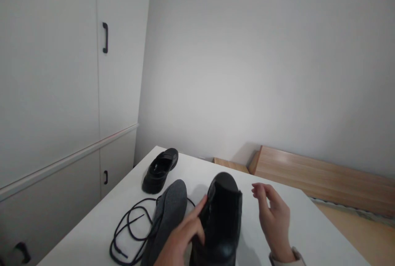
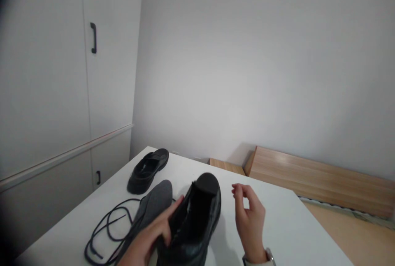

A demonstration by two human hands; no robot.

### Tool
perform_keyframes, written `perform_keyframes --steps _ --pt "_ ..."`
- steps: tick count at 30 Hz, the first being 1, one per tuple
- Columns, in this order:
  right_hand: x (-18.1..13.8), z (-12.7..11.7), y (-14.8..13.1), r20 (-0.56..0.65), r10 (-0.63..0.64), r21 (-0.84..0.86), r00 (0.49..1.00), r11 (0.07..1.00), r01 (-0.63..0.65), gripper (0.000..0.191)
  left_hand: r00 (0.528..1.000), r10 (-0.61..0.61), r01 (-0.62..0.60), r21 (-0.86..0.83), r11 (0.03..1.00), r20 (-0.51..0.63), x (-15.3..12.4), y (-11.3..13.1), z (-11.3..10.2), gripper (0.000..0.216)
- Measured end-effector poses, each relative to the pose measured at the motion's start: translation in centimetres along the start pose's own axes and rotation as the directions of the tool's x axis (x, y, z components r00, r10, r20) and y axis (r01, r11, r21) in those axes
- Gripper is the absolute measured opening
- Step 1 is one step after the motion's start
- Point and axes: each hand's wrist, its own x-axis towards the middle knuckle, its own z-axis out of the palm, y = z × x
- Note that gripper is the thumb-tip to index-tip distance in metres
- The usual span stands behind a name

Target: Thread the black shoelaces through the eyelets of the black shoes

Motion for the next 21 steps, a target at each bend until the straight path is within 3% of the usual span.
perform_keyframes --steps 3,5,8,10,15,21 --pt "-1.5 1.0 5.9 0.028 0.161 -0.005 0.986 0.987 -0.161 0.046 0.989 -0.090 0.080 -0.085 0.993 -0.120 6.5 -1.0 -1.4 0.031" --pt "-2.8 1.8 8.2 0.125 0.197 -0.008 0.972 0.980 -0.197 0.050 0.983 -0.083 0.076 -0.048 0.996 -0.161 11.0 -3.2 -1.9 0.032" --pt "-4.0 2.7 9.2 0.227 0.167 -0.006 0.959 0.985 -0.170 0.049 0.973 -0.075 0.078 0.005 0.997 -0.218 16.1 -8.5 -2.1 0.032" --pt "-4.3 3.1 8.9 0.260 0.133 0.007 0.956 0.990 -0.139 0.050 0.964 -0.089 0.099 0.031 0.995 -0.249 17.8 -12.2 -2.1 0.032" --pt "-4.2 3.8 8.7 0.353 0.114 0.037 0.928 0.990 -0.136 0.051 0.950 -0.152 0.178 0.075 0.981 -0.274 17.4 -18.1 -2.5 0.034" --pt "-4.0 4.1 9.5 0.359 0.189 0.075 0.914 0.970 -0.230 0.051 0.957 -0.177 0.206 0.106 0.973 -0.231 14.0 -18.7 -4.4 0.033"
